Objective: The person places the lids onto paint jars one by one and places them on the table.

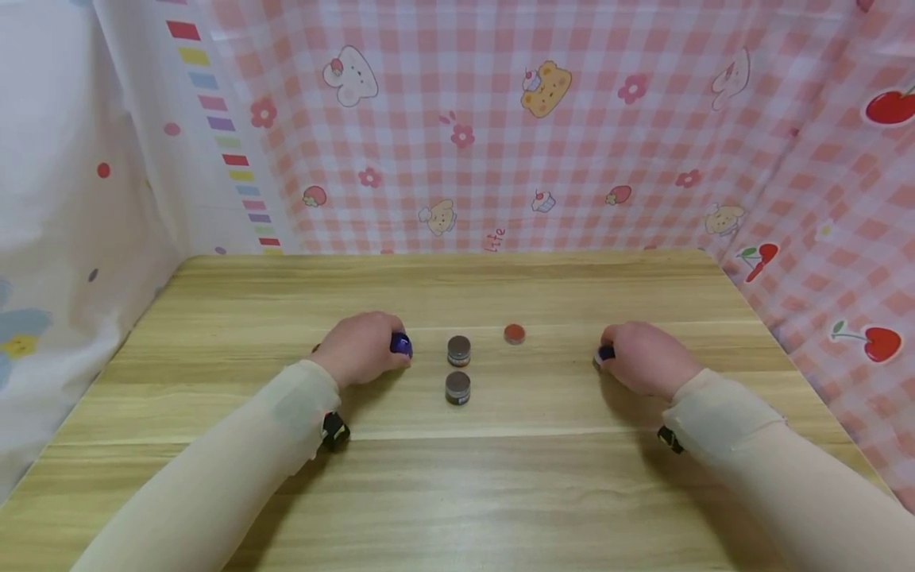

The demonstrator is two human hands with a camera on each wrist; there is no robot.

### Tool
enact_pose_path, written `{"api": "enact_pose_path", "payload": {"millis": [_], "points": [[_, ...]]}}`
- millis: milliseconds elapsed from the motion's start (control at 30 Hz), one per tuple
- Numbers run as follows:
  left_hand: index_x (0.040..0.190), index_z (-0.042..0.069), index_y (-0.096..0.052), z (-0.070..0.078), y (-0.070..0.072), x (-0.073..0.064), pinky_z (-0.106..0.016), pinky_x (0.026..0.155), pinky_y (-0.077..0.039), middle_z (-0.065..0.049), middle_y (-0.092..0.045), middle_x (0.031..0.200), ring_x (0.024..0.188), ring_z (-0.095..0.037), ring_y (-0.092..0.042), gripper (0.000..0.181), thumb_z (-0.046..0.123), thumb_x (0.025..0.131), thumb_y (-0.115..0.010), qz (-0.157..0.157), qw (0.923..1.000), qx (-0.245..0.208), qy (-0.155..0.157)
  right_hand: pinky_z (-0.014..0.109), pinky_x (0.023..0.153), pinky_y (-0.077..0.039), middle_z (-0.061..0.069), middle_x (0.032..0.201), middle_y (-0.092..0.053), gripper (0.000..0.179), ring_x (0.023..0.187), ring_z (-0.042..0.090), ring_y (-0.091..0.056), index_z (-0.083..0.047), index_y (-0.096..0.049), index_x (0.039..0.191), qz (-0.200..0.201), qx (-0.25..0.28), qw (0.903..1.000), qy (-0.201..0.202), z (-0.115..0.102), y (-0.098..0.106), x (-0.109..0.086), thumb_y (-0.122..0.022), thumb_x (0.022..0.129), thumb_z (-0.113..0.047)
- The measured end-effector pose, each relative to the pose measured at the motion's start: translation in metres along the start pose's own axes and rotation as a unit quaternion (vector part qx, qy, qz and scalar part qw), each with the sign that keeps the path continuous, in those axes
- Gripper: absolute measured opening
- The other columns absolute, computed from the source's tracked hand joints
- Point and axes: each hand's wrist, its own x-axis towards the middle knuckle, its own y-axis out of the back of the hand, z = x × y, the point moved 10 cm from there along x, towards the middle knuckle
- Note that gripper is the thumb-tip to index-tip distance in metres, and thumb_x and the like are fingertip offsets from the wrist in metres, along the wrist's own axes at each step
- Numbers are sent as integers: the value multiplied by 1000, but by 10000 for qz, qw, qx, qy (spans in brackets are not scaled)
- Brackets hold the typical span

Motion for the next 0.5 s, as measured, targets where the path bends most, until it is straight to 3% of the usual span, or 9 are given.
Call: {"api": "enact_pose_path", "payload": {"millis": [500], "points": [[131,13,-65,2,4,-12,-52,103,-55,-10,-72,124,110,-28,-68,43,39,98,-74,102,9994,-317,2,51,91,-57,20,116,-73,35,94,27,-67,1,-68,128,27,582,9977,-358,-39,13,1,-67,103,-24]]}}
